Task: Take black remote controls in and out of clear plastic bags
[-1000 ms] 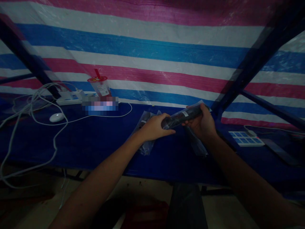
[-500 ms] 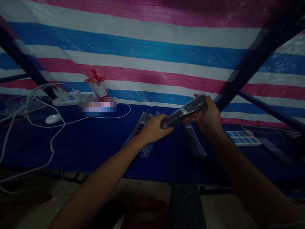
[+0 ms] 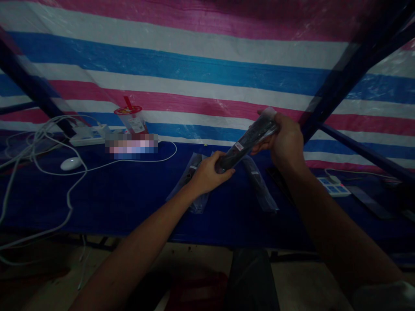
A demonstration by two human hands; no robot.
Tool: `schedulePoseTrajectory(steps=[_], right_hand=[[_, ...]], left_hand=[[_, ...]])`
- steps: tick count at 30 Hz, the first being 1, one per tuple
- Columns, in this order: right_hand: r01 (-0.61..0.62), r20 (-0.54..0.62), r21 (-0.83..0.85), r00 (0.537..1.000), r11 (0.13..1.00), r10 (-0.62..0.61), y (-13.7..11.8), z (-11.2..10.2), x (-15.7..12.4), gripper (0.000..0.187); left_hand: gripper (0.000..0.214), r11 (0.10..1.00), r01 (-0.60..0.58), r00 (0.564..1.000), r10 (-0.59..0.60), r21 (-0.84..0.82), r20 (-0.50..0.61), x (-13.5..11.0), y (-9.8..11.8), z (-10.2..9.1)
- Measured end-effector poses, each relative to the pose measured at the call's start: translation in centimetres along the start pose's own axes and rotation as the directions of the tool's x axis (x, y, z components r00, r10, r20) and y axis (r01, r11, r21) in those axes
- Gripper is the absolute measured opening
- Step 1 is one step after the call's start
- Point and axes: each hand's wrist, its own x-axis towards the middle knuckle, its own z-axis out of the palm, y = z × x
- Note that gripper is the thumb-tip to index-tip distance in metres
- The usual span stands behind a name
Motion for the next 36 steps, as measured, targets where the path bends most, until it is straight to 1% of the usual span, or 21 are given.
schedulePoseTrajectory(steps=[3, 8, 11, 14, 17, 18, 20, 21, 23, 25, 27, 30, 31, 33, 36], right_hand=[[0.000, -0.056, -0.021, 0.998, 1.000, -0.001, -0.9, 0.5, 0.1, 0.043], [-0.004, -0.030, 0.068, 1.000, 0.998, 0.006, -1.8, 1.1, 0.2, 0.042], [0.008, -0.044, 0.095, 0.999, 0.995, -0.004, -2.1, 0.9, 0.5, 0.041], [0.011, -0.066, 0.122, 0.998, 0.993, -0.003, -1.9, 0.4, 0.8, 0.040], [-0.032, -0.101, 0.151, 0.994, 0.988, 0.047, -0.6, -0.1, 0.6, 0.039], [-0.068, -0.085, 0.159, 0.993, 0.985, 0.082, 0.1, -0.2, 0.2, 0.036], [-0.171, 0.002, 0.180, 0.985, 0.969, 0.173, 1.8, -0.3, -0.8, 0.030], [-0.231, 0.048, 0.194, 0.973, 0.953, 0.226, 2.7, -0.3, -1.4, 0.028], [-0.315, 0.076, 0.216, 0.949, 0.924, 0.305, 4.3, -0.3, -2.6, 0.025], [-0.382, 0.081, 0.269, 0.924, 0.884, 0.374, 5.4, -0.3, -3.5, 0.028], [-0.413, 0.083, 0.332, 0.908, 0.848, 0.410, 5.8, -0.6, -3.9, 0.036], [-0.410, 0.010, 0.403, 0.896, 0.818, 0.444, 5.9, -1.6, -3.3, 0.045], [-0.397, -0.052, 0.419, 0.887, 0.817, 0.458, 5.9, -2.1, -2.9, 0.047], [-0.379, -0.120, 0.449, 0.872, 0.809, 0.474, 6.2, -3.5, -2.0, 0.048], [-0.369, -0.209, 0.478, 0.833, 0.797, 0.512, 7.0, -5.8, -1.0, 0.044]], left_hand=[[0.042, 1.000, -0.002, 1.000, 0.002, -0.011, 0.010, 0.0, 0.0, 0.0], [0.041, 1.000, 0.003, 1.000, -0.003, 0.025, 0.009, -0.1, -0.2, 0.1], [0.039, 0.999, 0.015, 1.000, -0.015, 0.030, -0.005, 0.0, -0.3, 0.1], [0.033, 0.998, 0.002, 0.999, 0.000, 0.058, -0.039, 0.1, -0.3, 0.0], [0.028, 0.994, -0.012, 0.998, 0.020, 0.107, -0.066, 0.1, -0.3, -0.2], [0.027, 0.991, -0.016, 0.997, 0.025, 0.130, -0.069, 0.1, -0.3, -0.3], [0.028, 0.982, -0.024, 0.997, 0.037, 0.185, -0.067, 0.1, -0.4, -0.3], [0.029, 0.976, -0.029, 0.997, 0.043, 0.217, -0.059, 0.0, -0.4, -0.3], [0.031, 0.957, -0.043, 0.998, 0.052, 0.286, -0.026, -0.1, -0.4, -0.4], [0.036, 0.937, -0.054, 0.999, 0.054, 0.346, 0.010, -0.1, -0.3, -0.6], [0.045, 0.918, -0.060, 0.998, 0.053, 0.392, 0.031, 0.0, -0.4, -0.9], [0.056, 0.896, -0.069, 0.998, 0.060, 0.438, 0.035, 0.2, -0.9, -1.6], [0.055, 0.892, -0.066, 0.998, 0.061, 0.448, 0.024, 0.3, -1.2, -1.9], [0.050, 0.889, -0.038, 0.998, 0.060, 0.456, -0.033, 0.5, -1.7, -2.3], [0.039, 0.908, 0.044, 0.986, 0.026, 0.417, -0.162, 0.7, -2.4, -2.7]])
